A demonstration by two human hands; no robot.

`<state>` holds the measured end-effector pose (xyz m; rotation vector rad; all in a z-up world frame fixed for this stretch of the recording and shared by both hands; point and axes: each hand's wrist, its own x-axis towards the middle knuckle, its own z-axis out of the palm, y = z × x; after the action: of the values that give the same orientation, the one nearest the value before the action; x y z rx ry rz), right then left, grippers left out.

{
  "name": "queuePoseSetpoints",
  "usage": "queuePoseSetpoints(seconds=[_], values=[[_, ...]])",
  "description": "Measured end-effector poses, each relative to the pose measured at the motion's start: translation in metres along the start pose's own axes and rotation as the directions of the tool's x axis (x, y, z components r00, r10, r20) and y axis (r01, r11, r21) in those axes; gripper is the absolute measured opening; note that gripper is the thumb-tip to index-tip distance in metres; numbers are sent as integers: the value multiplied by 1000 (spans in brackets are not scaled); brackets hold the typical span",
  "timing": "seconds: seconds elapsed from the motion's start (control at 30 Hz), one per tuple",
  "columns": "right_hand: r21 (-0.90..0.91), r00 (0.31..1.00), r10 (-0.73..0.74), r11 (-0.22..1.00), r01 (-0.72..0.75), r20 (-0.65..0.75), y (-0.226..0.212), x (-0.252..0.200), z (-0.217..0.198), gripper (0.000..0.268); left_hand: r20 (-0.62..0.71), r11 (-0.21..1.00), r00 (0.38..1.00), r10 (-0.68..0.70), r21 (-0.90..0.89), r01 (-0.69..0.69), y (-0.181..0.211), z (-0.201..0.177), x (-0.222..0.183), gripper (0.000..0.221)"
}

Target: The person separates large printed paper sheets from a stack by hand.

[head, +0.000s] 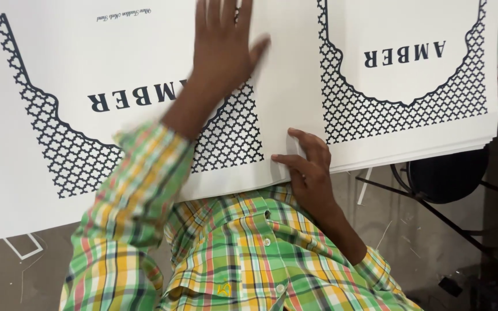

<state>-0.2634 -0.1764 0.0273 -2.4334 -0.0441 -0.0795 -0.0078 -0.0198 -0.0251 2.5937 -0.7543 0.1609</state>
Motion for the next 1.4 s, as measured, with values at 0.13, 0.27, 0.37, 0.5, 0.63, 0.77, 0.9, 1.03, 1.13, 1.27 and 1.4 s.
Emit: queuePoseSetpoints(seconds=[0.13, 0.27, 0.37, 0.5, 0.63, 0.77, 0.9, 1.03, 1.13, 1.27, 1.4], values=[[45, 1000, 11, 999, -11, 2, 0, 2, -4, 38, 61, 998, 997, 56, -11, -55, 51, -50, -89, 89], [61, 1000, 12, 998, -12, 0, -2, 6, -6, 38, 229, 989, 969, 94, -132, -65, 86, -84, -167, 79], [27, 1000, -19, 999, 19, -4, -2, 4, -6, 34, 242, 976, 960, 141, -196, -94, 91, -90, -196, 68], [10, 999, -39, 999, 39, 2, -3, 3, -5, 34, 254, 969, 948, 194, -203, -144, 93, -102, -197, 60], [6, 1000, -25, 1000, 25, -3, 0, 3, -4, 36, 370, 950, 880, 297, -22, -312, 96, -109, -198, 63], [34, 1000, 4, 999, -3, -9, 0, 0, -2, 35, 395, 938, 856, 333, -44, -345, 98, -111, -201, 61], [35, 1000, 11, 999, -11, -13, -2, 2, -4, 35, 337, 950, 890, 308, -160, -269, 93, -114, -197, 56], [69, 999, 44, 997, -45, 18, -6, 5, -8, 34, 296, 866, 935, 197, -500, -24, 86, -123, -183, 42], [91, 997, 66, 993, -69, 37, -10, 7, -8, 31, 270, 778, 962, 49, -614, 132, 76, -118, -170, 43], [68, 997, 62, 995, -65, 53, -13, 8, -6, 24, 114, 942, 993, -7, -334, 45, 63, -100, -140, 53], [31, 997, 50, 998, -52, 54, -11, 5, -4, 23, 49, 988, 996, 74, -139, -67, 56, -82, -119, 57]])
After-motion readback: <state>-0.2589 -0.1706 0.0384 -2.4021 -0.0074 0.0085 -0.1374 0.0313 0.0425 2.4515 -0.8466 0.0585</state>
